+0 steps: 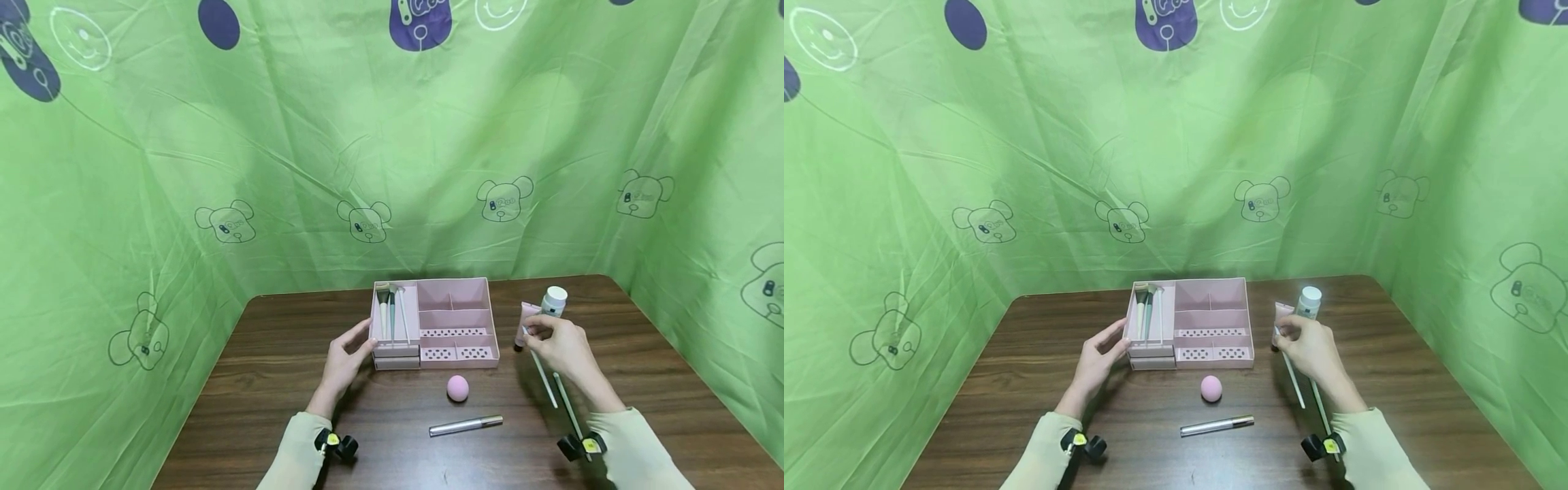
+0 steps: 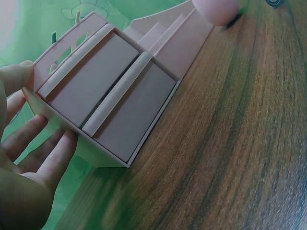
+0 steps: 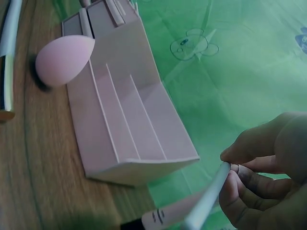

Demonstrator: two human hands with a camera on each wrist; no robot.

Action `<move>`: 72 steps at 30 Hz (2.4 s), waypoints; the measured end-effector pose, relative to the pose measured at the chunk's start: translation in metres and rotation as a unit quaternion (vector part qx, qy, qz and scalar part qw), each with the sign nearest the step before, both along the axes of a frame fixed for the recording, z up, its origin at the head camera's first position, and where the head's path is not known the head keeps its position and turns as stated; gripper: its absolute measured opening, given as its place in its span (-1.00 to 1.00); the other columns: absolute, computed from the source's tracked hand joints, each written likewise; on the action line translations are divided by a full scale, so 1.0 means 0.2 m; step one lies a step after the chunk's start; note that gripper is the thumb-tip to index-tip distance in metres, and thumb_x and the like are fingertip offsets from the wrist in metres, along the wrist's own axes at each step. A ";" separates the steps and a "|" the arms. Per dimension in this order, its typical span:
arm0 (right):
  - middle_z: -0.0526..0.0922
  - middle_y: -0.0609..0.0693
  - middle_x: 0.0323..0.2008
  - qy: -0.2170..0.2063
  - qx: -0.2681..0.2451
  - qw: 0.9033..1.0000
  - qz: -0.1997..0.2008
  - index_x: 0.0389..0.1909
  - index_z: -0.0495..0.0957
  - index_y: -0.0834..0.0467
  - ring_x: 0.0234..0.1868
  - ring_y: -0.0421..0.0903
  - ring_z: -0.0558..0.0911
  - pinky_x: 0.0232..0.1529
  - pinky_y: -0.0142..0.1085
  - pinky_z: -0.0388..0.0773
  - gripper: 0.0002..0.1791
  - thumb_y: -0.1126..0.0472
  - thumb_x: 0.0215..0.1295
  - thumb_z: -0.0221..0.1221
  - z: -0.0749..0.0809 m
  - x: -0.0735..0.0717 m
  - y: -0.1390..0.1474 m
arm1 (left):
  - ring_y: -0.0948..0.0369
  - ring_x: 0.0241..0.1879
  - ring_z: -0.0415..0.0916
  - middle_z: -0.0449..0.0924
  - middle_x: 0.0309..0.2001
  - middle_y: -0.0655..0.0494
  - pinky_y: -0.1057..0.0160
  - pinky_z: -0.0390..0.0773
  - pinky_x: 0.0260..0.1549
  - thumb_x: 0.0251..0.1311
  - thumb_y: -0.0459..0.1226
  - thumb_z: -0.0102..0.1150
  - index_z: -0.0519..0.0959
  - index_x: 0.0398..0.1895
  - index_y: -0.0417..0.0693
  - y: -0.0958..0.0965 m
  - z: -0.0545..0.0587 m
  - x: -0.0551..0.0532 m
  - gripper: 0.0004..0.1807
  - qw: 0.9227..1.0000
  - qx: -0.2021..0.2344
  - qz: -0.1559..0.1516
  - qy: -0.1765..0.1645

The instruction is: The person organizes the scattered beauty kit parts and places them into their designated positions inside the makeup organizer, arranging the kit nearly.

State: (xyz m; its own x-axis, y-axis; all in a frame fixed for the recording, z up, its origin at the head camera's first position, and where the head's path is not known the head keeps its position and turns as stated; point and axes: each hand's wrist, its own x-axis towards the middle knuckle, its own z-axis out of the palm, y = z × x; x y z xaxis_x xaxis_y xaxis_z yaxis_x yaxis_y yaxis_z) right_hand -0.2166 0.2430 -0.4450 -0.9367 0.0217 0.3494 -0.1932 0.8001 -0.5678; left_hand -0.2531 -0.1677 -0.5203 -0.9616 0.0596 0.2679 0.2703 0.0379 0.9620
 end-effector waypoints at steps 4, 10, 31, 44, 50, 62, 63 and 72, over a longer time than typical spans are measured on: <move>0.73 -0.10 -0.47 -0.006 -0.010 1.000 0.009 -0.26 0.70 0.11 -0.48 -0.23 0.64 -0.41 -0.31 0.50 -0.81 0.26 0.05 0.33 0.01 -0.03 -0.04 | -0.09 0.22 0.44 0.53 0.20 -0.17 0.07 0.46 0.22 0.20 -0.35 0.30 0.49 0.26 -0.18 0.00 0.00 0.00 -0.48 1.000 0.005 -0.006 -0.002; 0.72 -0.07 -0.46 0.010 -0.029 0.999 0.025 -0.27 0.70 0.13 -0.49 -0.22 0.63 -0.44 -0.41 0.51 -0.82 0.30 0.06 0.33 0.02 -0.06 -0.10 | -0.01 0.21 0.48 0.56 0.18 -0.11 0.12 0.47 0.22 0.18 -0.28 0.34 0.53 0.23 -0.09 0.00 0.00 0.00 -0.49 1.000 0.004 -0.006 -0.008; 0.73 0.03 -0.41 0.022 -0.082 0.994 0.071 -0.20 0.69 0.21 -0.44 -0.18 0.64 -0.42 -0.48 0.54 -0.78 0.35 0.08 0.30 0.06 -0.18 -0.30 | 0.00 0.22 0.47 0.56 0.19 -0.11 0.06 0.44 0.24 0.20 -0.34 0.31 0.52 0.23 -0.12 0.00 0.01 0.00 -0.50 1.000 0.003 0.001 -0.020; 0.74 -0.02 -0.38 0.007 -0.091 0.993 0.078 -0.16 0.69 0.15 -0.40 -0.13 0.67 -0.39 -0.42 0.57 -0.76 0.28 0.10 0.30 0.12 -0.23 -0.42 | -0.02 0.23 0.45 0.53 0.21 -0.17 0.12 0.46 0.22 0.22 -0.37 0.27 0.46 0.27 -0.26 0.01 0.10 0.05 -0.48 1.000 -0.013 -0.011 -0.016; 0.74 -0.07 -0.38 0.005 -0.087 0.993 0.074 -0.17 0.70 0.07 -0.40 -0.18 0.66 -0.39 -0.38 0.56 -0.77 0.25 0.11 0.32 0.14 -0.24 -0.47 | -0.03 0.22 0.45 0.53 0.20 -0.20 0.23 0.49 0.18 0.21 -0.38 0.28 0.46 0.26 -0.28 0.02 0.15 0.08 -0.48 1.000 -0.012 -0.010 -0.017; 0.75 -0.06 -0.36 -0.002 -0.104 0.991 0.082 -0.14 0.70 0.11 -0.40 -0.17 0.66 -0.36 -0.35 0.59 -0.75 0.23 0.12 0.33 0.18 -0.27 -0.56 | -0.02 0.21 0.46 0.54 0.20 -0.17 0.11 0.45 0.23 0.23 -0.36 0.27 0.46 0.26 -0.26 0.01 0.16 0.09 -0.48 1.000 -0.018 -0.013 -0.016; 0.75 -0.06 -0.36 -0.002 -0.104 0.991 0.081 -0.14 0.70 0.11 -0.40 -0.17 0.66 -0.36 -0.35 0.59 -0.75 0.23 0.12 0.33 0.18 -0.28 -0.56 | -0.02 0.21 0.45 0.54 0.20 -0.17 0.06 0.43 0.25 0.23 -0.36 0.27 0.46 0.26 -0.26 0.01 0.16 0.09 -0.48 1.000 -0.019 -0.012 -0.016; 0.75 -0.06 -0.37 0.005 -0.112 0.989 0.092 -0.14 0.71 0.12 -0.39 -0.12 0.68 -0.31 -0.28 0.62 -0.74 0.23 0.09 0.32 0.20 -0.30 -0.63 | -0.02 0.22 0.45 0.53 0.21 -0.18 0.02 0.42 0.25 0.22 -0.36 0.28 0.46 0.26 -0.28 0.02 0.16 0.09 -0.47 1.000 -0.019 -0.010 -0.015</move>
